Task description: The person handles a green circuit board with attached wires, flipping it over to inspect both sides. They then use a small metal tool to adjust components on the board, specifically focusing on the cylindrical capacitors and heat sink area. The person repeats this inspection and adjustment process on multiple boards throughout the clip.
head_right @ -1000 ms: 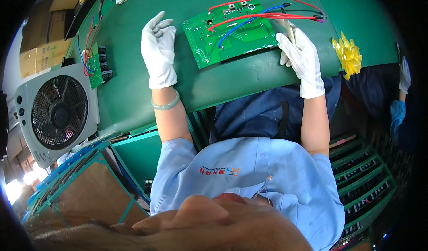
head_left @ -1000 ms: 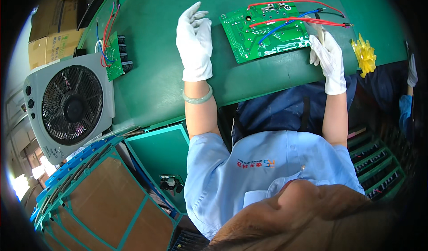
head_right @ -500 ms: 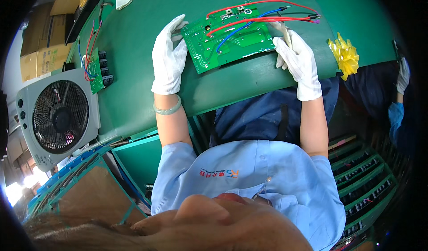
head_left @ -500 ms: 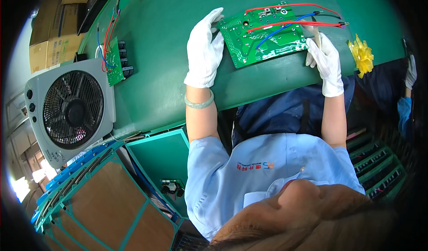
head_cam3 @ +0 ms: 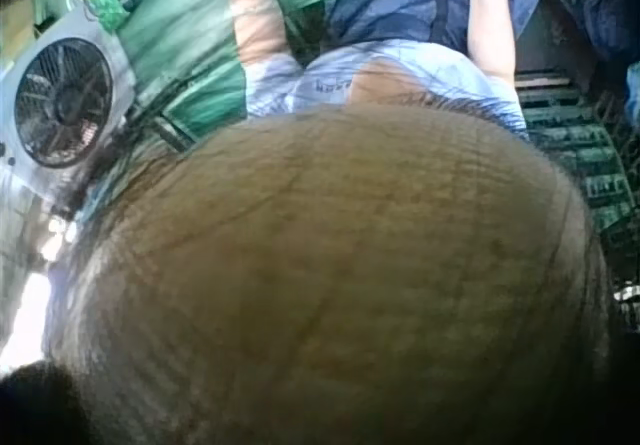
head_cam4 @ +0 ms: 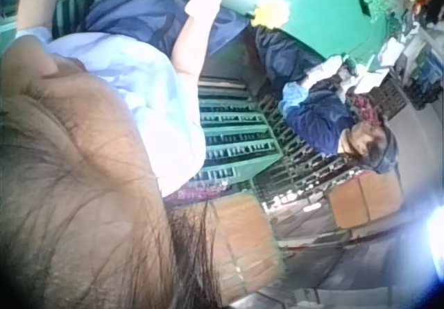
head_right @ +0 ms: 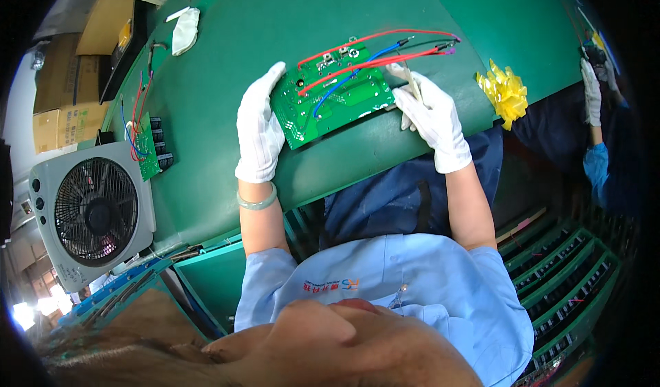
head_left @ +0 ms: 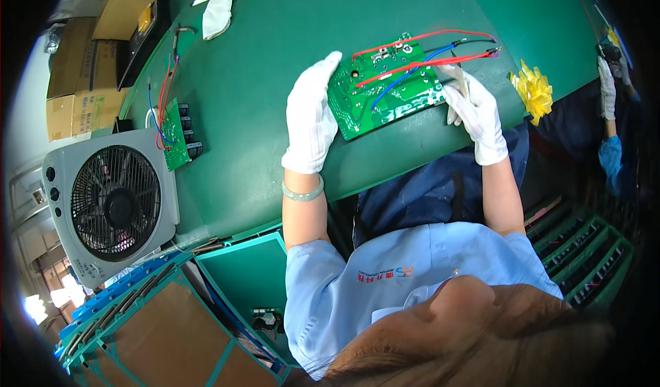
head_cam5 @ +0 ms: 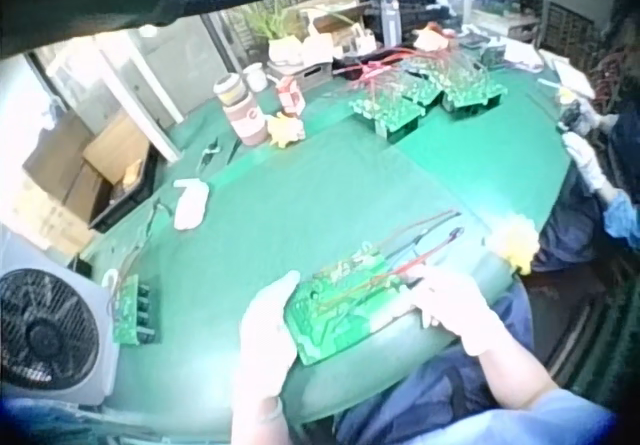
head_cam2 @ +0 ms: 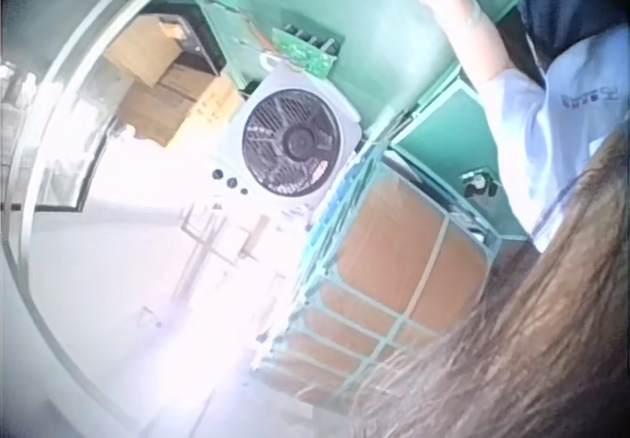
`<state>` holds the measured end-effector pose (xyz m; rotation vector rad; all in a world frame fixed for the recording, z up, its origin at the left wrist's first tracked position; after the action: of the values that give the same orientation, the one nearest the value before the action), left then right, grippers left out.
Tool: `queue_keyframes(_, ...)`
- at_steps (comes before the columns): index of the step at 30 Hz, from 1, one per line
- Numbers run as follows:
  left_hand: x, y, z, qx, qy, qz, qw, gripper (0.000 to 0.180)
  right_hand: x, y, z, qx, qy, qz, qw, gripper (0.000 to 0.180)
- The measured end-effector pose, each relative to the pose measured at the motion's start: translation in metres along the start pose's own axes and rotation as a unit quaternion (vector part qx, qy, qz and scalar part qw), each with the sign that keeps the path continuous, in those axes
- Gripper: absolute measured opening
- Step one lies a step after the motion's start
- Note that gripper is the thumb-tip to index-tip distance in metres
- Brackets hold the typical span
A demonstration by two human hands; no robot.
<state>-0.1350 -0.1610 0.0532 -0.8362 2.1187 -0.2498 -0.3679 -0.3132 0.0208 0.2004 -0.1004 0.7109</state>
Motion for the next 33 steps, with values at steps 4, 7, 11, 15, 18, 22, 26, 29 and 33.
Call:
queue_keyframes(4, -0.003, 0.000, -0.005, 0.006, -0.009, 0.006, 1.000, 0.050, -0.002, 0.001, -0.003, -0.015, 0.005, 0.008, 1.000, 0.041)
queue_keyframes(7, -0.001, 0.002, -0.001, 0.008, 0.017, 0.008, 1.000, 0.050, -0.003, 0.001, -0.003, -0.012, 0.001, 0.009, 1.000, 0.042)
queue_keyframes(11, 0.000, 0.004, 0.000, -0.089, 0.178, 0.016, 0.980, 0.040, -0.002, 0.001, -0.003, -0.007, -0.004, 0.011, 1.000, 0.043)
queue_keyframes(15, 0.003, 0.008, 0.007, -0.201, 0.383, 0.048, 0.900, 0.036, -0.001, 0.001, -0.001, 0.000, -0.007, 0.010, 1.000, 0.044)
queue_keyframes(18, 0.003, 0.008, 0.005, -0.230, 0.410, 0.049, 0.881, 0.038, -0.003, 0.002, 0.000, -0.006, -0.021, 0.016, 1.000, 0.043)
queue_keyframes(22, 0.001, 0.008, 0.002, -0.249, 0.432, 0.046, 0.866, 0.038, -0.003, 0.002, -0.002, -0.015, -0.051, 0.023, 0.998, 0.042)
queue_keyframes(26, -0.006, 0.008, 0.000, -0.061, 0.151, 0.073, 0.984, 0.036, -0.002, 0.000, -0.004, -0.104, -0.021, -0.005, 0.994, 0.040)
queue_keyframes(29, -0.005, 0.006, 0.003, -0.052, 0.144, 0.070, 0.986, 0.037, -0.003, -0.002, -0.002, -0.125, -0.002, 0.029, 0.992, 0.038)
queue_keyframes(33, 0.002, 0.004, 0.001, -0.237, 0.378, 0.055, 0.894, 0.035, -0.005, -0.003, -0.012, -0.051, -0.052, 0.074, 0.995, 0.043)
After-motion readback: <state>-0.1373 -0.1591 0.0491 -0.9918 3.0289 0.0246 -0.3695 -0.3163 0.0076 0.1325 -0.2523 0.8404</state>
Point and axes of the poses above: each hand's wrist, its own y-axis away from the middle knuckle, its own x-axis out of the palm, z = x × y, the point moved 2 cm from there along -y, towards the middle knuckle, and after that the axes turned 13 degrees about -y, right-handed, at the moved point
